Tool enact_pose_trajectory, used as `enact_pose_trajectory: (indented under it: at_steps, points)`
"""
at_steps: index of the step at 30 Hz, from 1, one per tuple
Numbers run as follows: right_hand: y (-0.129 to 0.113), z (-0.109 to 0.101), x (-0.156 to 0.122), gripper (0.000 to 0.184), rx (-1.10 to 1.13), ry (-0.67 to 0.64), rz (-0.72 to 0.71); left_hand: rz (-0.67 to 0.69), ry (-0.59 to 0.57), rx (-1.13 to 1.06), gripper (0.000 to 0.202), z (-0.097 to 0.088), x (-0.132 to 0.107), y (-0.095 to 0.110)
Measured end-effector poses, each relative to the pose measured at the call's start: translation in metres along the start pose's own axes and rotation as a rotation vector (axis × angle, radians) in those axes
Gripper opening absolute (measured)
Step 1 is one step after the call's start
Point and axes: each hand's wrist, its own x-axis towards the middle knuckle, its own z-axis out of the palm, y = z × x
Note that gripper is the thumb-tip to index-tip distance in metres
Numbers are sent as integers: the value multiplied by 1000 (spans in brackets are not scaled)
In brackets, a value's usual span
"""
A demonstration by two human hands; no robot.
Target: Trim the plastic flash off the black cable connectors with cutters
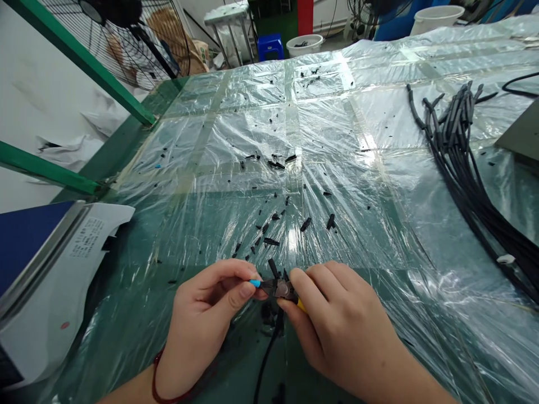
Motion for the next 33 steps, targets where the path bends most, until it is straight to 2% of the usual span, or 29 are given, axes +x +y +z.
enact_pose_trajectory:
  at_steps: [10, 24, 33]
  points:
    - [-1, -2, 0, 18, -4, 30, -13, 20, -16, -34, 4, -2, 0, -3]
    - [-6, -3, 0, 9, 29, -26, -6, 60, -4, 24, 4, -1, -1, 0]
    - [-7, 2, -3, 12, 63, -62, 20, 40, -6, 61, 2, -1, 0, 5]
